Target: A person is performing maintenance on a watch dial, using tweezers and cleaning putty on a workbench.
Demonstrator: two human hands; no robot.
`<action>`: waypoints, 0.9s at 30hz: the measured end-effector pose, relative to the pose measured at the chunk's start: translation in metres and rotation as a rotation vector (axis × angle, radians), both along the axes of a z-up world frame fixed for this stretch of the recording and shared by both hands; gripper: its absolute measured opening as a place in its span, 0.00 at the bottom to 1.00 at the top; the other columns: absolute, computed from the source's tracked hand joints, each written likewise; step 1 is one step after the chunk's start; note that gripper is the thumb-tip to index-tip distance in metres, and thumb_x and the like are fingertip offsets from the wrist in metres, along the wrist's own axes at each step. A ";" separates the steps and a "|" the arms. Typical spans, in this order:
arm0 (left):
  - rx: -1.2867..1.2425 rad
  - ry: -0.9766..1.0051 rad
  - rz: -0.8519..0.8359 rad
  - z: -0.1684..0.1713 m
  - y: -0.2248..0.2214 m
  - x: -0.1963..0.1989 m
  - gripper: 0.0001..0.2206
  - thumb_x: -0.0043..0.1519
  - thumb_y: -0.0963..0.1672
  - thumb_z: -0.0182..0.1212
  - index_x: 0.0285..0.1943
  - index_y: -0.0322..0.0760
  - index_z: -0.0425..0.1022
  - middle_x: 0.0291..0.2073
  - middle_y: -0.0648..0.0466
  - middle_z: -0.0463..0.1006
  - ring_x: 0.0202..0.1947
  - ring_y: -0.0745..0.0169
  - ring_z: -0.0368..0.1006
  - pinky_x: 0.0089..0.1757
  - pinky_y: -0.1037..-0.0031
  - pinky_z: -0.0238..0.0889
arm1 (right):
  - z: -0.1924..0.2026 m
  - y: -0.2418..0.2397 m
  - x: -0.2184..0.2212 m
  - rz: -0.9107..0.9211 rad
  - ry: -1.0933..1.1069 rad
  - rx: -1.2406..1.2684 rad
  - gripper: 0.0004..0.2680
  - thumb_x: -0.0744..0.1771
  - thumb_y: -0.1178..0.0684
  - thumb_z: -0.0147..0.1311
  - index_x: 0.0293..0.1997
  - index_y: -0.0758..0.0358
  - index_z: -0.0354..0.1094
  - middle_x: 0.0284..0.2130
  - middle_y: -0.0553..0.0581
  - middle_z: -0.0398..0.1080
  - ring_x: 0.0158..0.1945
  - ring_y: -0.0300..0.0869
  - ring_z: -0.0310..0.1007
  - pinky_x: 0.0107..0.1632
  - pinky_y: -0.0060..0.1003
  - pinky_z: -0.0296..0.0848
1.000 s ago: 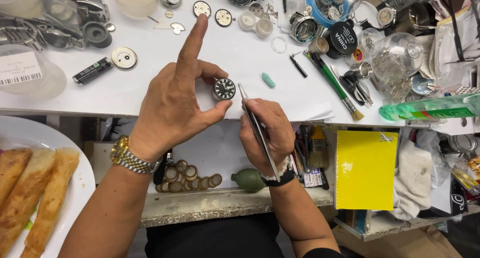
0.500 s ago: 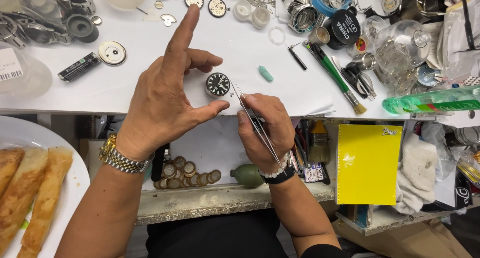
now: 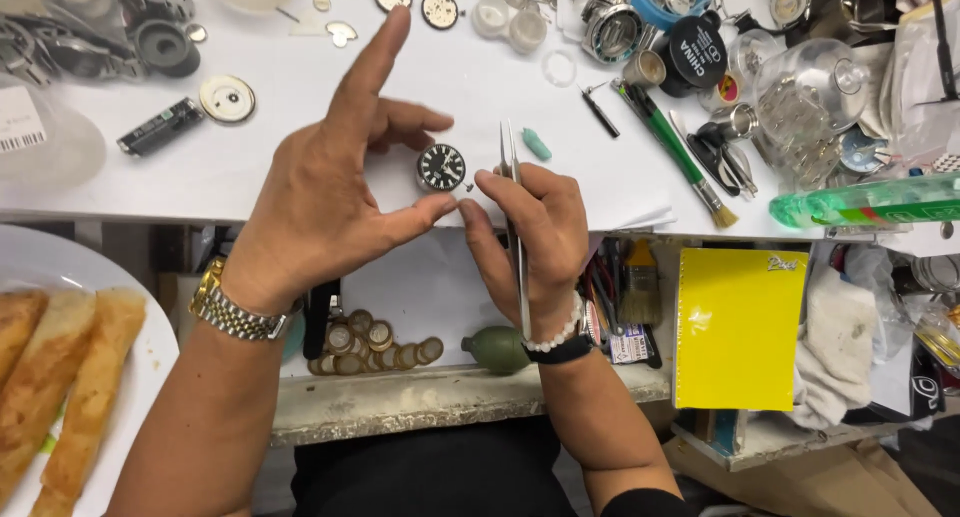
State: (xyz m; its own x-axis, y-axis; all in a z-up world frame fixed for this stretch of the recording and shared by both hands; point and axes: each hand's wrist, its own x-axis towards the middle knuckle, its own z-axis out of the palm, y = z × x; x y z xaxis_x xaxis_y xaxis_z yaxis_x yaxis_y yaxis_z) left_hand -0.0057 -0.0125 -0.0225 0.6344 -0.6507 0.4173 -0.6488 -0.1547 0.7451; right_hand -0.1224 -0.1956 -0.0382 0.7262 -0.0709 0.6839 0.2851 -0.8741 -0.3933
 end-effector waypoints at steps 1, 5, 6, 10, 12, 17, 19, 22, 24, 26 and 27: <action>0.001 0.008 0.001 0.000 0.001 -0.003 0.55 0.60 0.44 0.83 0.83 0.49 0.32 0.58 0.51 0.85 0.49 0.63 0.82 0.49 0.76 0.78 | -0.001 0.001 -0.002 0.001 0.008 0.001 0.09 0.69 0.58 0.63 0.55 0.62 0.70 0.44 0.62 0.69 0.44 0.51 0.71 0.48 0.44 0.74; 0.009 0.053 0.030 0.004 0.001 -0.003 0.51 0.61 0.42 0.79 0.83 0.49 0.35 0.51 0.58 0.85 0.41 0.68 0.78 0.48 0.76 0.75 | -0.004 0.000 0.004 -0.013 -0.016 -0.001 0.08 0.69 0.60 0.64 0.52 0.60 0.72 0.42 0.61 0.68 0.43 0.51 0.71 0.46 0.43 0.75; 0.007 0.055 0.031 0.004 0.001 -0.004 0.50 0.61 0.41 0.78 0.83 0.49 0.36 0.50 0.57 0.85 0.44 0.67 0.80 0.52 0.75 0.75 | -0.006 -0.001 0.004 -0.013 -0.017 0.006 0.07 0.69 0.60 0.63 0.51 0.60 0.72 0.42 0.62 0.68 0.43 0.52 0.72 0.46 0.44 0.75; 0.014 0.089 0.041 0.004 0.001 -0.004 0.51 0.61 0.42 0.79 0.83 0.52 0.36 0.51 0.59 0.86 0.43 0.68 0.79 0.48 0.77 0.75 | -0.007 0.000 0.004 -0.009 -0.006 0.014 0.08 0.69 0.60 0.63 0.52 0.59 0.72 0.42 0.62 0.69 0.44 0.52 0.72 0.47 0.43 0.75; 0.002 0.075 0.031 0.005 0.001 -0.004 0.50 0.61 0.41 0.78 0.83 0.49 0.37 0.50 0.57 0.86 0.44 0.66 0.79 0.52 0.74 0.74 | -0.007 0.001 0.005 -0.019 -0.018 0.020 0.06 0.69 0.59 0.62 0.51 0.60 0.72 0.41 0.62 0.69 0.43 0.51 0.72 0.46 0.43 0.75; -0.012 0.053 0.009 0.001 0.001 -0.003 0.51 0.60 0.41 0.79 0.83 0.50 0.37 0.50 0.56 0.85 0.46 0.67 0.80 0.52 0.75 0.75 | -0.006 0.003 0.006 -0.027 -0.015 0.032 0.06 0.69 0.59 0.62 0.51 0.60 0.72 0.41 0.62 0.70 0.44 0.51 0.72 0.47 0.43 0.76; -0.010 0.037 0.013 0.001 0.001 -0.003 0.51 0.61 0.41 0.80 0.83 0.50 0.37 0.50 0.56 0.84 0.46 0.66 0.79 0.53 0.74 0.75 | -0.006 0.004 0.006 -0.032 -0.018 0.036 0.06 0.69 0.59 0.62 0.51 0.60 0.73 0.41 0.62 0.70 0.44 0.51 0.72 0.48 0.43 0.76; -0.016 0.061 0.033 0.003 0.000 -0.005 0.52 0.61 0.41 0.80 0.83 0.49 0.34 0.51 0.55 0.86 0.48 0.66 0.83 0.51 0.77 0.77 | -0.006 0.006 0.008 -0.036 -0.018 0.068 0.06 0.69 0.59 0.62 0.50 0.60 0.73 0.41 0.62 0.70 0.44 0.50 0.72 0.47 0.41 0.75; 0.020 0.118 0.079 0.005 -0.001 -0.007 0.52 0.61 0.41 0.77 0.83 0.49 0.31 0.53 0.58 0.87 0.34 0.69 0.78 0.38 0.80 0.75 | -0.006 0.008 0.008 -0.041 -0.017 0.092 0.06 0.69 0.59 0.63 0.50 0.59 0.73 0.40 0.61 0.70 0.43 0.49 0.73 0.47 0.41 0.76; 0.009 0.129 0.079 0.004 -0.001 -0.007 0.51 0.62 0.41 0.76 0.82 0.48 0.32 0.53 0.57 0.87 0.31 0.69 0.75 0.41 0.80 0.75 | -0.006 0.009 0.010 -0.036 -0.024 0.101 0.06 0.69 0.59 0.62 0.50 0.59 0.73 0.40 0.61 0.70 0.44 0.49 0.73 0.47 0.41 0.76; -0.001 0.137 0.078 0.004 -0.002 -0.007 0.50 0.63 0.41 0.76 0.82 0.47 0.32 0.53 0.57 0.87 0.28 0.70 0.73 0.43 0.80 0.75 | -0.006 0.009 0.011 -0.032 -0.034 0.112 0.06 0.69 0.59 0.62 0.49 0.60 0.72 0.40 0.61 0.71 0.45 0.49 0.73 0.48 0.41 0.77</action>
